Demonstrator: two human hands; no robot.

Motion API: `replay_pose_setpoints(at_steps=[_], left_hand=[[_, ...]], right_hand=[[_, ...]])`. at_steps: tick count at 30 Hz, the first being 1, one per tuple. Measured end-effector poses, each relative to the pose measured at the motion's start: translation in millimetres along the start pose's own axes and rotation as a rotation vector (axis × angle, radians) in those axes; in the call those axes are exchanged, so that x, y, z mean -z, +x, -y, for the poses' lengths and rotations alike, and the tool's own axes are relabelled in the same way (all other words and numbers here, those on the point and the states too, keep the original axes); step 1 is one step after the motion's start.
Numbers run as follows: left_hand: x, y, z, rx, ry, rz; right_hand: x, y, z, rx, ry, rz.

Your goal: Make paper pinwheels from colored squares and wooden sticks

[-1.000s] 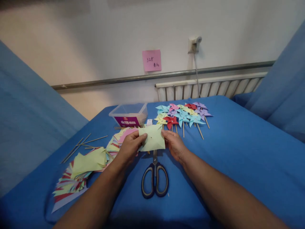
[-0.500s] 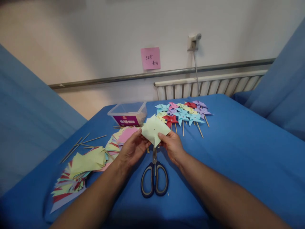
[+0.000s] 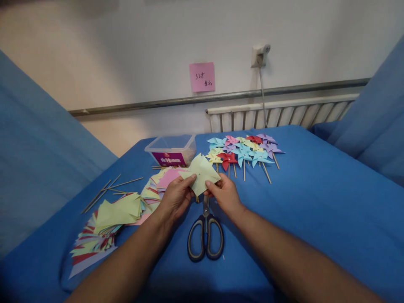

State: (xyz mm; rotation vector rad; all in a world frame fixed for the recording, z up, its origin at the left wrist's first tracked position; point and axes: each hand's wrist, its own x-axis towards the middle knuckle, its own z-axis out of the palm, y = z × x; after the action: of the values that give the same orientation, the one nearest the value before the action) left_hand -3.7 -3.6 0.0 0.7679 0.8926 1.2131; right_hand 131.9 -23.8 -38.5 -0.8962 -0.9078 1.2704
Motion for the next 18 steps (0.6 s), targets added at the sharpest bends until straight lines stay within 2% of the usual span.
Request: replay_pose_setpoints(at_steps=[5, 9, 13, 18], left_hand=[[1.8, 0.8, -5.2, -0.039, -0.016, -0.018], [2.7, -0.8, -7.1, -0.074, 0.007, -0.03], [-0.5, -5.9, -8.0, -0.087, 0.02, -0.016], [-5.2, -10.5, -9.8, -0.048, -0.014, -0.002]], right_hand=[[4.7, -5.4, 2.9, 0.388, -0.304, -0.076], [5.5, -10.4, 8.8, 0.67, -0.655, 0.0], [4.0, -9.8, 9.9, 0.8, -0.794, 0.033], [5.8, -7.7, 10.4, 0.846, -0.887, 0.013]])
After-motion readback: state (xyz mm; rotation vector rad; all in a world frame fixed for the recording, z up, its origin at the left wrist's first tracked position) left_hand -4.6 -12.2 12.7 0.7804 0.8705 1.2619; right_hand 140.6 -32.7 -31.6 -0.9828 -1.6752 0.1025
